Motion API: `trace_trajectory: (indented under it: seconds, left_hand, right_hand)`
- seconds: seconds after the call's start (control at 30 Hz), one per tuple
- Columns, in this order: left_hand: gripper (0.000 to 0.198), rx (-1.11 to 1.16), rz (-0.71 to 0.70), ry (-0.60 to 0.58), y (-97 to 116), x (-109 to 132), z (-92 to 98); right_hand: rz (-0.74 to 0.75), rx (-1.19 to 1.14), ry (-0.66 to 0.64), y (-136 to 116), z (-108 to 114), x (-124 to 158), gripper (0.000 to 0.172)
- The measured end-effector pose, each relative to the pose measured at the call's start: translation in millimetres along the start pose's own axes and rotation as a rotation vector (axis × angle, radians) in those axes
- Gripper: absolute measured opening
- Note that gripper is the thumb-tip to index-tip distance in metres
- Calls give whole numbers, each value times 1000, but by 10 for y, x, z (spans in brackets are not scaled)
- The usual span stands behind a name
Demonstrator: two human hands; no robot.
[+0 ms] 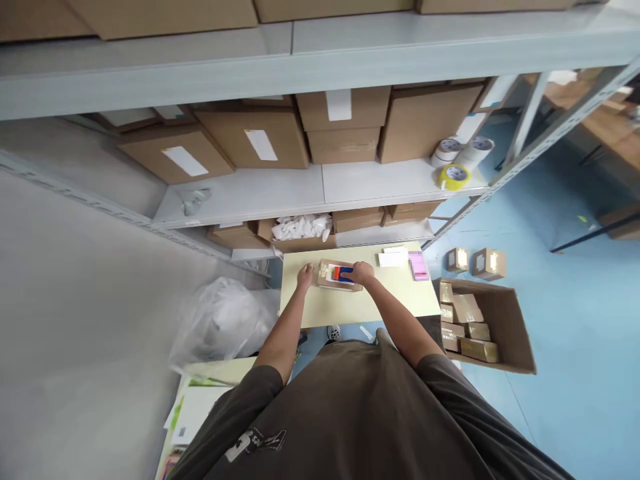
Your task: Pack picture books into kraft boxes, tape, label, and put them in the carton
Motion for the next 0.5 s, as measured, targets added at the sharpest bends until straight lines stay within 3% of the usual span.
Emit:
trace_trajectory:
  seconds: [0.1, 0.2, 0.37, 0.5]
  left_hand:
    - [46, 38, 4, -122, -15, 43, -143]
    - [53, 43, 60, -135, -52, 123, -323]
    - [56, -8, 106, -102, 18, 271, -621]
    - [52, -123, 81, -97, 251, 439, -1002]
  right_hand:
    - [-6, 46, -12, -294, -92, -121, 69]
    - [-39, 55, -19, -341, -112, -173, 68]
    - [-103, 38, -45, -85, -53, -81, 67]
    - [-134, 10, -55, 343, -34, 87, 70]
Point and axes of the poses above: each hand's wrist, its own x-axis away from the middle knuckle, its own z-axis out of the back of the hand, y = z × x, the point moved 10 cm from there along -x, towards the middle knuckle, and after that the axes turned 5 degrees about x, right-handed, at the moved point
